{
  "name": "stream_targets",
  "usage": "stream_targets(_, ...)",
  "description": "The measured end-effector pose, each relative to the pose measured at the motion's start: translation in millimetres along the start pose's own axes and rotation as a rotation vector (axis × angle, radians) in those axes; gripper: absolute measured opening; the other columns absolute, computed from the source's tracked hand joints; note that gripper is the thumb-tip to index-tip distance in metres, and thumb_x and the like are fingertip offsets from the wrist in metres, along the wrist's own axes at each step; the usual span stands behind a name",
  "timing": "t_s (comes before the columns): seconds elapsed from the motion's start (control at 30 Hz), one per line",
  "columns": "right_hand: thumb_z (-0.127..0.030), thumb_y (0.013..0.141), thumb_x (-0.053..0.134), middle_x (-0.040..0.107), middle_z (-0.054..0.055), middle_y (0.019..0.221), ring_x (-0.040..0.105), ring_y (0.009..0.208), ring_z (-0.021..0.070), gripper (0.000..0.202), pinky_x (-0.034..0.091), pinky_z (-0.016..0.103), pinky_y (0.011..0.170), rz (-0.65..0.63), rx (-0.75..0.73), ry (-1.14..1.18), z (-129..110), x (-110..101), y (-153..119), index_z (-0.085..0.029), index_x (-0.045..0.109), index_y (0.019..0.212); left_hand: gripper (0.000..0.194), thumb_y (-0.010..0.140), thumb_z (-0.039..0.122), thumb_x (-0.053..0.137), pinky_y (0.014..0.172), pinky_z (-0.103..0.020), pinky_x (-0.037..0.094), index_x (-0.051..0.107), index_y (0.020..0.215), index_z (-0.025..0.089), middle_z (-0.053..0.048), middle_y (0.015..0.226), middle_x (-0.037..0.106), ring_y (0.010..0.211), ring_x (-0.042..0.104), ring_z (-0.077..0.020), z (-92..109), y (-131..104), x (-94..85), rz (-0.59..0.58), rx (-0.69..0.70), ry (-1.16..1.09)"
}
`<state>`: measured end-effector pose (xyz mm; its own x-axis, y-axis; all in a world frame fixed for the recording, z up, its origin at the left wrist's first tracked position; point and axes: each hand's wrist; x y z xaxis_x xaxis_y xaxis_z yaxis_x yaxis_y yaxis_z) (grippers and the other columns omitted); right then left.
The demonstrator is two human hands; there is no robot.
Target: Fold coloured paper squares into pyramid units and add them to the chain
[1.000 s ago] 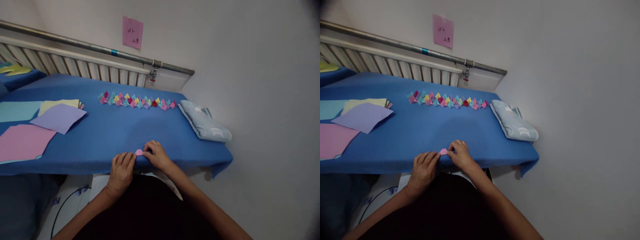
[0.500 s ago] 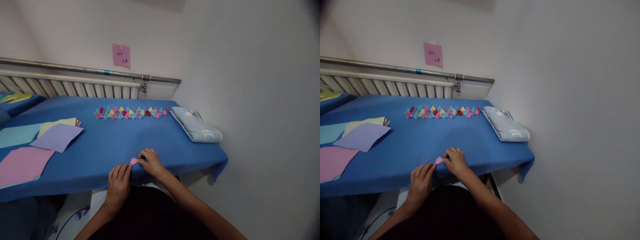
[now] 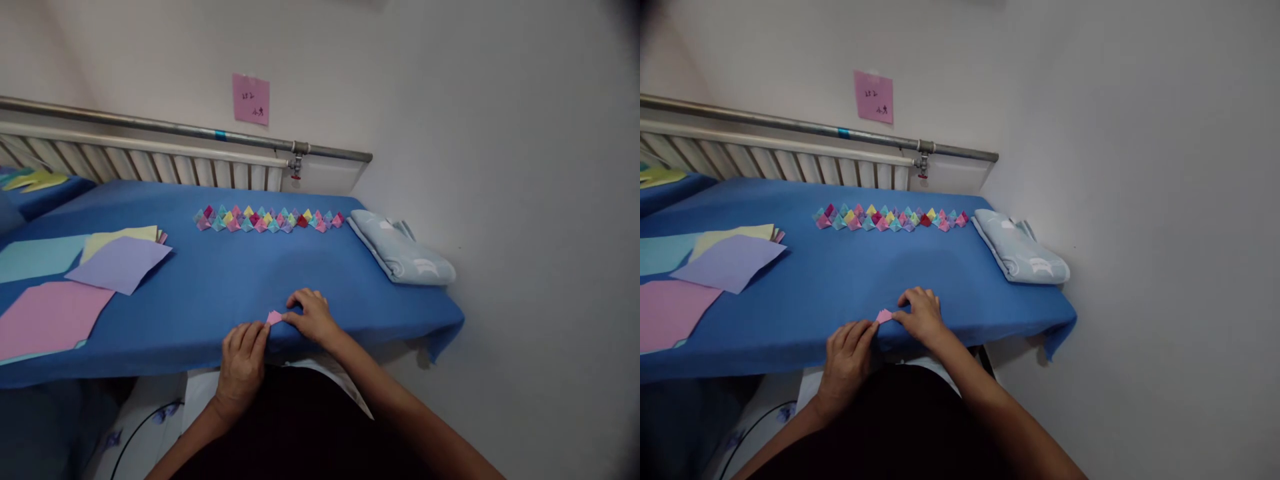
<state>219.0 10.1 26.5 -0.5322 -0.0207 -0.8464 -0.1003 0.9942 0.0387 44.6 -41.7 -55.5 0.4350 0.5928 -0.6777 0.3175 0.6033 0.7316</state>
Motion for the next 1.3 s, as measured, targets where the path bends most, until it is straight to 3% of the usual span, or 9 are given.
stream_targets(0.17, -0.029, 0.077, 0.071, 0.063, 0.000, 0.095, 0.049, 0.093, 0.0197, 0.012, 0.030, 0.032, 0.080, 0.022, -0.068, 0.003, 2.4, -0.2, -5.7, -0.024, 0.065, 0.085, 0.042, 0.083, 0.002, 0.044, 0.093, -0.044, 0.040, 0.058, 0.119, 0.018, -0.012, 0.111, 0.065, 0.105, 0.055, -0.0264, 3.6, 3.1, -5.7, 0.008, -0.039, -0.025)
stream_targets(0.33, -0.034, 0.077, 0.070, 0.064, 0.001, 0.100, 0.049, 0.096, 0.0212, 0.018, 0.028, 0.033, 0.079, 0.033, -0.127, 0.025, -4.2, 8.0, -13.5, -0.025, 0.066, 0.093, 0.033, 0.086, 0.014, 0.049, 0.088, -0.043, 0.044, 0.054, 0.118, 0.018, -0.012, 0.111, 0.063, 0.103, 0.057, -0.0258, -1.0, 15.3, -16.7, -0.094, -0.086, -0.186)
stream_targets(0.47, -0.020, 0.077, 0.067, 0.065, -0.001, 0.094, 0.050, 0.092, 0.0189, 0.005, 0.027, 0.031, 0.076, 0.040, -0.117, 0.067, -9.5, 13.1, -10.3, -0.023, 0.065, 0.079, 0.027, 0.089, 0.024, 0.051, 0.086, -0.041, 0.046, 0.054, 0.115, 0.018, -0.011, 0.110, 0.063, 0.102, 0.059, -0.0251, -13.1, 32.4, -17.7, -0.133, -0.205, -0.280)
stream_targets(0.63, -0.003, 0.072, 0.057, 0.067, -0.001, 0.091, 0.051, 0.090, 0.0175, 0.022, 0.029, 0.032, 0.079, 0.039, -0.128, 0.144, -10.5, 10.9, -4.6, -0.022, 0.063, 0.082, 0.018, 0.089, 0.023, 0.050, 0.077, -0.037, 0.047, 0.054, 0.107, 0.020, -0.005, 0.098, 0.065, 0.083, 0.062, -0.0191, -25.3, 56.9, -15.2, -0.309, -0.250, -0.435)
stream_targets(0.8, -0.007, 0.075, 0.055, 0.068, 0.000, 0.090, 0.056, 0.088, 0.0172, 0.023, 0.036, 0.033, 0.083, -0.012, -0.117, 0.322, -9.0, 1.1, 2.3, -0.022, 0.063, 0.089, 0.008, 0.090, 0.020, 0.048, 0.072, -0.035, 0.048, 0.055, 0.094, 0.021, -0.003, 0.087, 0.064, 0.079, 0.061, -0.0186, -30.1, 71.8, -8.0, -0.350, -0.218, -0.464)
stream_targets(0.97, -0.025, 0.085, 0.052, 0.067, -0.001, 0.082, 0.061, 0.076, 0.0135, 0.013, 0.046, 0.027, 0.072, -0.015, -0.027, 0.633, 0.2, -0.7, 24.6, -0.022, 0.063, 0.092, 0.013, 0.091, 0.015, 0.044, 0.076, -0.036, 0.051, 0.055, 0.096, 0.019, -0.007, 0.094, 0.064, 0.086, 0.061, -0.0204, -32.4, 83.6, 12.4, -0.256, -0.088, -0.383)
stream_targets(1.1, -0.023, 0.081, 0.058, 0.066, -0.001, 0.079, 0.061, 0.073, 0.0128, 0.011, 0.048, 0.024, 0.068, 0.003, -0.011, 0.700, 10.9, 0.8, 53.3, -0.022, 0.064, 0.091, 0.016, 0.091, 0.012, 0.041, 0.075, -0.036, 0.053, 0.055, 0.095, 0.019, -0.007, 0.092, 0.063, 0.085, 0.061, -0.0202, -34.0, 103.4, 27.9, -0.220, -0.056, -0.354)
stream_targets(1.2, -0.023, 0.084, 0.056, 0.066, -0.001, 0.080, 0.061, 0.075, 0.0132, 0.011, 0.047, 0.025, 0.071, 0.062, -0.120, 0.576, 20.1, -4.7, 77.6, -0.023, 0.064, 0.091, 0.019, 0.089, 0.011, 0.042, 0.078, -0.033, 0.052, 0.055, 0.100, 0.019, -0.007, 0.096, 0.062, 0.089, 0.061, -0.0185, -41.1, 128.8, 34.0, -0.222, -0.122, -0.462)
stream_targets(1.3, -0.018, 0.085, 0.055, 0.067, 0.000, 0.085, 0.061, 0.081, 0.0142, 0.015, 0.045, 0.026, 0.077, 0.100, -0.249, 0.436, 29.9, -14.7, 103.5, -0.024, 0.064, 0.095, 0.018, 0.085, 0.017, 0.049, 0.074, -0.031, 0.052, 0.056, 0.101, 0.020, -0.004, 0.094, 0.061, 0.083, 0.060, -0.0167, -57.1, 162.8, 41.9, -0.246, -0.303, -0.571)
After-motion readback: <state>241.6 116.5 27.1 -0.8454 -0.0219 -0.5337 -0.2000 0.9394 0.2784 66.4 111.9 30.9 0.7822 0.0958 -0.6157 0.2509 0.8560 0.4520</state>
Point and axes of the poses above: each hand's wrist, its own y-axis towards the middle knuckle, its own x-axis out of the palm, z = x × y
